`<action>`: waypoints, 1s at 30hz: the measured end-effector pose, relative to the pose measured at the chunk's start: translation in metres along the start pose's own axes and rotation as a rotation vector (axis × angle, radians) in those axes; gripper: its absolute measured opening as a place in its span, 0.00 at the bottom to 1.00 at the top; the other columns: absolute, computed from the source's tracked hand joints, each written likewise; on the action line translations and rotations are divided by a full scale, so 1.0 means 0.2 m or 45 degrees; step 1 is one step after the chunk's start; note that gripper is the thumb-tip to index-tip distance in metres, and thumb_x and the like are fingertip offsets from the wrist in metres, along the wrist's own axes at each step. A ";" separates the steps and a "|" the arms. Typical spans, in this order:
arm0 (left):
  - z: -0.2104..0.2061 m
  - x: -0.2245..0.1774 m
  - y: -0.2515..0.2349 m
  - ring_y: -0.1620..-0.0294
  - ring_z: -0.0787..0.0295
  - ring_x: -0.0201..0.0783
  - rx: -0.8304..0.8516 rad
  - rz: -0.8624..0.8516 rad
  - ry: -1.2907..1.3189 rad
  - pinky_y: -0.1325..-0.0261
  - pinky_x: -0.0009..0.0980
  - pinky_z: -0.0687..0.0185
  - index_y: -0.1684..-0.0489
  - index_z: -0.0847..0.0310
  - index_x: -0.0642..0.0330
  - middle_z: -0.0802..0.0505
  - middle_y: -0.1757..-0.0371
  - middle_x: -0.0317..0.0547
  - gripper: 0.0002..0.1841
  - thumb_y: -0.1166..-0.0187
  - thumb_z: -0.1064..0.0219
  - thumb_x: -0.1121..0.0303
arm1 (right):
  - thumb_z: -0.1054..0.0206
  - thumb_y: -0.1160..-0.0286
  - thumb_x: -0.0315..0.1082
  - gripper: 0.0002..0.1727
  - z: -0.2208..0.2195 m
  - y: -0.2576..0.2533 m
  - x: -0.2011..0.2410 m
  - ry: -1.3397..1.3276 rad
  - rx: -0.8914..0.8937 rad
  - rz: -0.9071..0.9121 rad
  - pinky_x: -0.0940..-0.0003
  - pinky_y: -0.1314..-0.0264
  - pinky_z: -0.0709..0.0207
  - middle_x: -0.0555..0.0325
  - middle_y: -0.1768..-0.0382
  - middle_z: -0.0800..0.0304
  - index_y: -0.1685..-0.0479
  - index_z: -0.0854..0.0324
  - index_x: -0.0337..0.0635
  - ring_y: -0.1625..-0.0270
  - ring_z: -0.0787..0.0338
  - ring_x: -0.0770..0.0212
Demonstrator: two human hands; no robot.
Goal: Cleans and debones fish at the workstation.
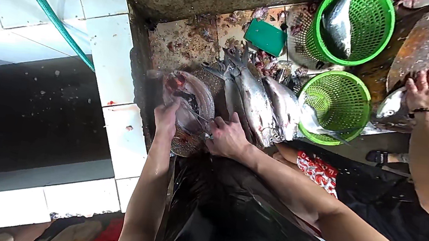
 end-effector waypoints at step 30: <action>0.03 -0.12 -0.17 0.50 0.09 0.43 0.108 -0.071 -0.419 0.44 0.47 0.13 0.52 0.13 0.67 0.07 0.53 0.53 0.15 0.29 0.23 0.65 | 0.29 0.43 0.57 0.28 0.04 0.00 -0.08 -0.021 -0.220 0.042 0.39 0.42 0.26 0.53 0.58 0.08 0.49 0.11 0.46 0.61 0.10 0.51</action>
Point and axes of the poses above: each hand's wrist, its own y-axis away from the middle knuckle, its own z-axis out of the back of the hand, x = y × z, the point moved 5 cm from there along -y, towards the middle knuckle
